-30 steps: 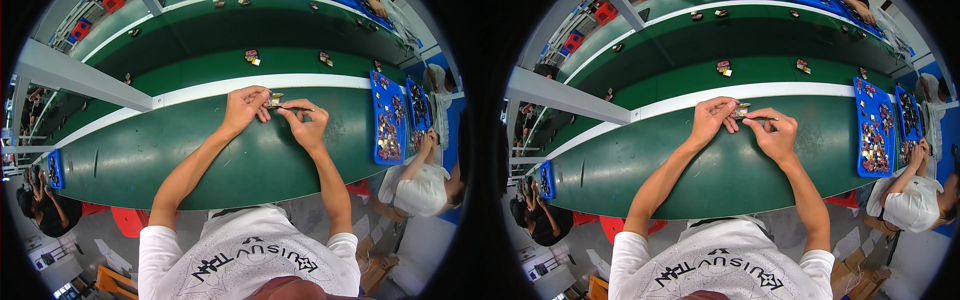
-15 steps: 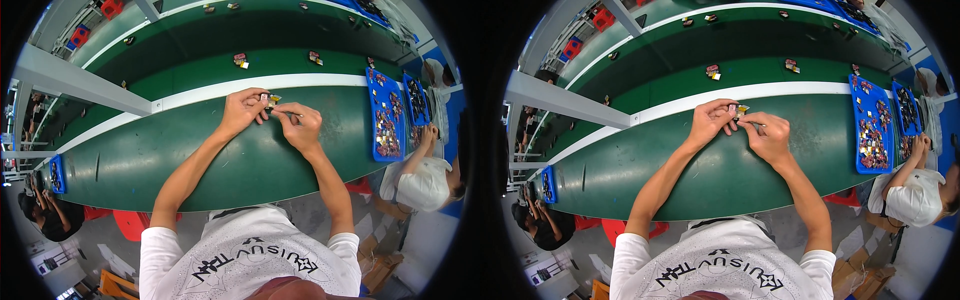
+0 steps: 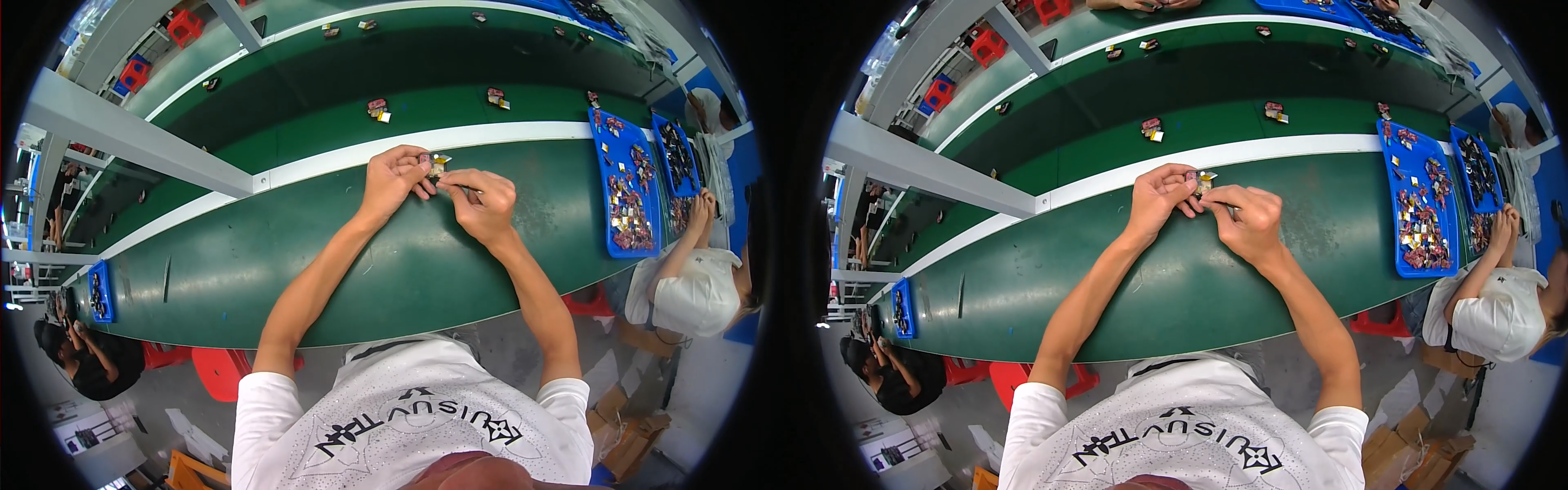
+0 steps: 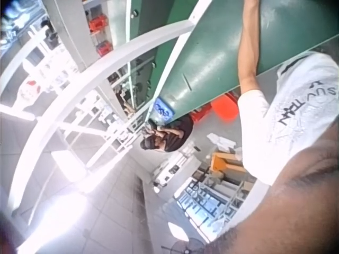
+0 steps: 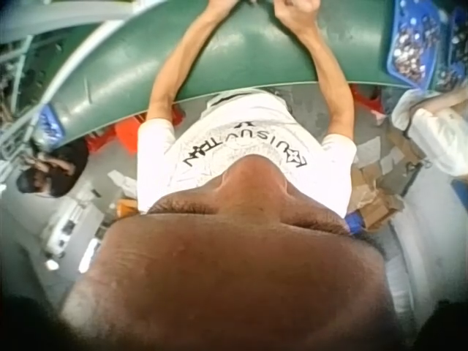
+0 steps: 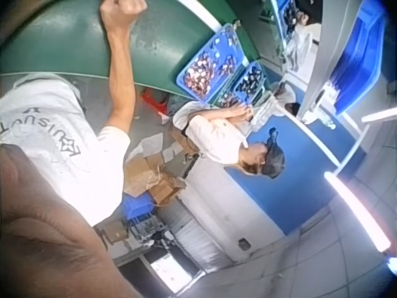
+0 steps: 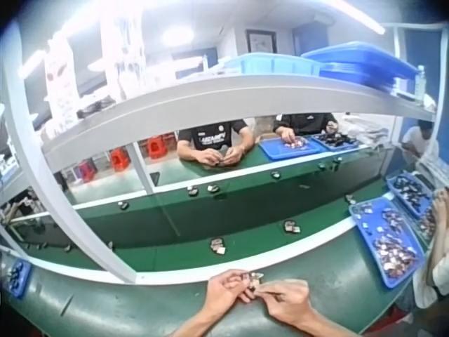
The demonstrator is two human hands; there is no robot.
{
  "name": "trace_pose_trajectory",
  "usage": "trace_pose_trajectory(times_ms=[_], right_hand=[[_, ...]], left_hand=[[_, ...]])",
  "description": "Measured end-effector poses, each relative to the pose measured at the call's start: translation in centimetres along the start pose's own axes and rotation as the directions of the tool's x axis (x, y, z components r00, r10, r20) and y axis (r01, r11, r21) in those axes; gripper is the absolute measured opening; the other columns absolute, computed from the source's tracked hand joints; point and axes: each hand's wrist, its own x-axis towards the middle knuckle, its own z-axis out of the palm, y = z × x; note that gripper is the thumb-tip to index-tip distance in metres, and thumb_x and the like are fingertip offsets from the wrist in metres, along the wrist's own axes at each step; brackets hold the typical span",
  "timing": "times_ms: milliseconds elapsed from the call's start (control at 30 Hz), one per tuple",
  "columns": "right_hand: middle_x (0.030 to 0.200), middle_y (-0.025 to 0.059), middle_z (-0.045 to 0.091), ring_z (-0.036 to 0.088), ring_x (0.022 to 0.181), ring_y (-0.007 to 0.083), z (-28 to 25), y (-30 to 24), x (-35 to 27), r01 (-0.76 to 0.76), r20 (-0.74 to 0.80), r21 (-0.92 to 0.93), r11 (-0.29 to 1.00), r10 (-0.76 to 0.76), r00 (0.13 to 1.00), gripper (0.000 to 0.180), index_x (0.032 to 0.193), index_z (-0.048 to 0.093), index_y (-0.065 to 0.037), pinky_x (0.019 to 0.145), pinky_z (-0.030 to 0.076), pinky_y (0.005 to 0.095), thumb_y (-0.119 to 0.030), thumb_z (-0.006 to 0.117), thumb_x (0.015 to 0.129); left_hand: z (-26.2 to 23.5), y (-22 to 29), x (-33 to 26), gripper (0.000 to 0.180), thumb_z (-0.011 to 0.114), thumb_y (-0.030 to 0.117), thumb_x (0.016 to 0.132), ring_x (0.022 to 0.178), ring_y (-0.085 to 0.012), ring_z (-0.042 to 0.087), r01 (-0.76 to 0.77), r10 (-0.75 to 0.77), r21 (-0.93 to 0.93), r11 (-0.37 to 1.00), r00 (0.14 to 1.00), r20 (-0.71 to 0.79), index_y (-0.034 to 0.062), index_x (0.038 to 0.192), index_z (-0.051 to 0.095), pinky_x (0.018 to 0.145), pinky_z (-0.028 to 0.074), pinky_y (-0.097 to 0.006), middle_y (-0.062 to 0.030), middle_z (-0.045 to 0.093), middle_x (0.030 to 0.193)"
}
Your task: Assembling small electronic components using tweezers on a production line.
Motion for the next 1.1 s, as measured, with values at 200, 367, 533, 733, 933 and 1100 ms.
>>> trace_pose_trajectory(times_ms=[200, 367, 533, 733, 933, 1100], right_hand=[[0.083, 0.0039, 0.078, 0.046, 0.045, 0.0074, 0.1, 0.2, -0.1, -0.036, 0.023, 0.009, 0.999, 0.036, 0.999, 0.016, 0.083, 0.075, -0.003, 0.044, 0.035, 0.0233, 0.008, 0.079, 0.073], [0.08, 0.0018, 0.076, 0.043, 0.042, 0.0087, -0.4, 0.5, 0.1, -0.232, -0.059, 0.031, 0.972, 0.233, 0.971, 0.016, 0.086, 0.077, -0.005, 0.043, 0.033, 0.0255, 0.003, 0.082, 0.074], [0.078, 0.0012, 0.074, 0.036, 0.043, 0.0057, -0.8, -0.1, 1.1, -0.208, -0.154, 0.095, 0.973, 0.221, 0.963, 0.017, 0.09, 0.079, -0.006, 0.042, 0.029, 0.0246, 0.0, 0.085, 0.076], [0.066, 0.0016, 0.066, 0.034, 0.043, 0.0065, -0.5, -0.2, 1.1, -0.18, -0.118, 0.073, 0.981, 0.188, 0.975, 0.018, 0.092, 0.078, -0.005, 0.043, 0.027, 0.0255, -0.002, 0.085, 0.076], [0.064, 0.0018, 0.063, 0.034, 0.043, 0.0065, -0.7, 0.0, 0.3, -0.238, -0.092, 0.055, 0.97, 0.242, 0.966, 0.017, 0.092, 0.078, -0.005, 0.042, 0.027, 0.0257, -0.002, 0.085, 0.077], [0.063, 0.0017, 0.063, 0.035, 0.042, 0.0062, -0.3, -0.4, 0.7, -0.228, -0.093, 0.055, 0.972, 0.232, 0.968, 0.017, 0.092, 0.078, -0.005, 0.042, 0.026, 0.0257, -0.002, 0.085, 0.077]], left_hand=[[0.3, -0.1, 0.0, 0.02, 0.064, 0.0, 0.095, 0.067, -0.0189, 0.071, 0.032, -0.027, 0.092, 0.995, 0.998, -0.061, -0.0103, 0.113, 0.063, 0.059, 0.058, -0.026, -0.0138, 0.07, 0.085], [-1.2, 2.5, 1.4, 0.014, 0.059, -0.001, 0.095, 0.063, -0.0216, 0.071, -0.014, 0.053, 0.168, 0.986, 0.971, -0.232, -0.0114, 0.104, 0.064, 0.056, 0.059, -0.029, -0.0139, 0.068, 0.081], [-12.6, 4.9, 4.3, 0.019, 0.06, -0.001, 0.094, 0.066, -0.0218, 0.074, -0.024, 0.283, 0.416, 0.909, 0.769, -0.574, -0.0097, 0.11, 0.066, 0.06, 0.062, -0.03, -0.0137, 0.074, 0.084], [-17.4, 5.6, 5.2, 0.026, 0.069, 0.011, 0.089, 0.076, -0.023, 0.072, 0.475, 0.715, 0.878, 0.059, 0.594, -0.369, -0.003, 0.111, 0.071, 0.073, 0.057, -0.036, -0.0202, 0.073, 0.099], [-11.9, 6.9, 9.1, 0.018, 0.076, 0.015, 0.083, 0.082, -0.0218, 0.068, -0.076, 0.239, 0.934, 0.349, 0.971, -0.01, 0.004, 0.098, 0.079, 0.078, 0.053, -0.035, -0.0117, 0.074, 0.099], [-13.2, 6.7, 10.9, 0.017, 0.077, 0.009, 0.08, 0.079, -0.021, 0.067, -0.194, 0.16, 0.963, 0.187, 0.973, 0.165, 0.0036, 0.096, 0.078, 0.073, 0.054, -0.033, -0.0102, 0.073, 0.094]])
